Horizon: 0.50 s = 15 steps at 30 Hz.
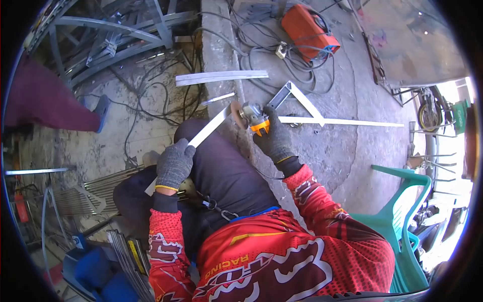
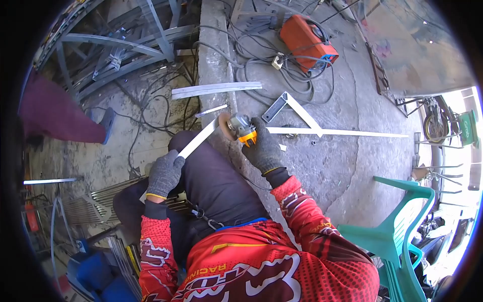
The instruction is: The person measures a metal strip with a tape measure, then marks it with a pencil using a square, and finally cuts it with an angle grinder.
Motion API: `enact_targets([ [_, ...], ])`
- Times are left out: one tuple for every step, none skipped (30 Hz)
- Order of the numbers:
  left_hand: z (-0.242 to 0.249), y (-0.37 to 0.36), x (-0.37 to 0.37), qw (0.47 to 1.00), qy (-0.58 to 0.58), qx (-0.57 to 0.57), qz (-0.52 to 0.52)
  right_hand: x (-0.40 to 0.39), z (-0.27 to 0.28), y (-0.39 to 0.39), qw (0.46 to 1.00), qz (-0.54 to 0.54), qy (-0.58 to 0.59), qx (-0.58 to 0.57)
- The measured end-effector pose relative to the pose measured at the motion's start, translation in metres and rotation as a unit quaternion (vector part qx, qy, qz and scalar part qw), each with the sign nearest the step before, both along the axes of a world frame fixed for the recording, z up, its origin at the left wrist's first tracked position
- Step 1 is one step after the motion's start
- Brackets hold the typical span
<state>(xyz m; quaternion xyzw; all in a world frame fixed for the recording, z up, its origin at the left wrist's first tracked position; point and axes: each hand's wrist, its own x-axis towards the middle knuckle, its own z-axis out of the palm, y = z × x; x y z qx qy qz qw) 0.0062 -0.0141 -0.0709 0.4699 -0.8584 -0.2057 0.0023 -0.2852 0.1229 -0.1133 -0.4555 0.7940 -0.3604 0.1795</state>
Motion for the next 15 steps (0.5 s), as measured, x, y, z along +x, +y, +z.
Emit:
enact_targets([
  [0.000,0.000,0.001,1.000,0.001,0.000,0.001,0.002,-0.002,0.001,1.000,0.003,0.016,-0.019],
  [0.000,0.000,0.001,1.000,0.005,0.003,0.004,0.002,-0.002,0.004,1.000,0.004,0.017,-0.019],
  [0.000,0.000,0.001,1.000,0.010,0.006,0.007,0.004,-0.002,0.008,1.000,-0.002,-0.001,0.019],
  [-0.003,0.000,0.002,1.000,0.012,0.006,0.008,0.005,0.000,0.012,0.998,-0.008,-0.019,0.058],
  [-0.006,0.000,0.003,0.999,0.037,0.011,0.005,0.007,0.003,0.017,0.998,-0.007,-0.017,0.059],
  [-0.008,-0.001,0.005,0.998,0.060,0.016,0.002,0.008,0.008,0.020,0.994,-0.015,-0.035,0.099],
  [-0.007,-0.001,0.004,0.998,0.061,0.016,0.002,0.008,0.010,0.022,0.989,-0.022,-0.054,0.138],
  [-0.006,-0.002,0.005,0.999,0.045,0.026,0.005,0.006,0.003,0.022,0.989,-0.020,-0.053,0.140],
  [-0.007,0.000,0.007,0.999,0.027,0.040,0.008,0.004,-0.011,0.027,0.994,-0.041,-0.063,0.084],
  [-0.002,0.002,0.010,0.999,0.026,0.044,-0.007,0.005,-0.019,0.036,0.995,-0.062,-0.075,0.032],
  [0.005,0.003,0.013,0.998,0.024,0.050,-0.022,0.002,-0.012,0.036,0.994,-0.067,-0.087,0.029],
  [0.007,0.004,0.018,0.998,0.034,0.054,-0.028,0.002,-0.006,0.037,0.991,-0.080,-0.107,0.004],
  [0.016,0.006,0.021,0.998,0.022,0.042,-0.043,0.000,-0.001,0.035,0.988,-0.092,-0.124,-0.024],
  [0.025,0.008,0.023,0.997,0.029,0.048,-0.043,-0.008,-0.003,0.035,0.987,-0.093,-0.127,-0.019],
  [0.029,0.011,0.024,0.997,0.034,0.054,-0.046,-0.013,-0.002,0.039,0.987,-0.103,-0.126,-0.010],
])
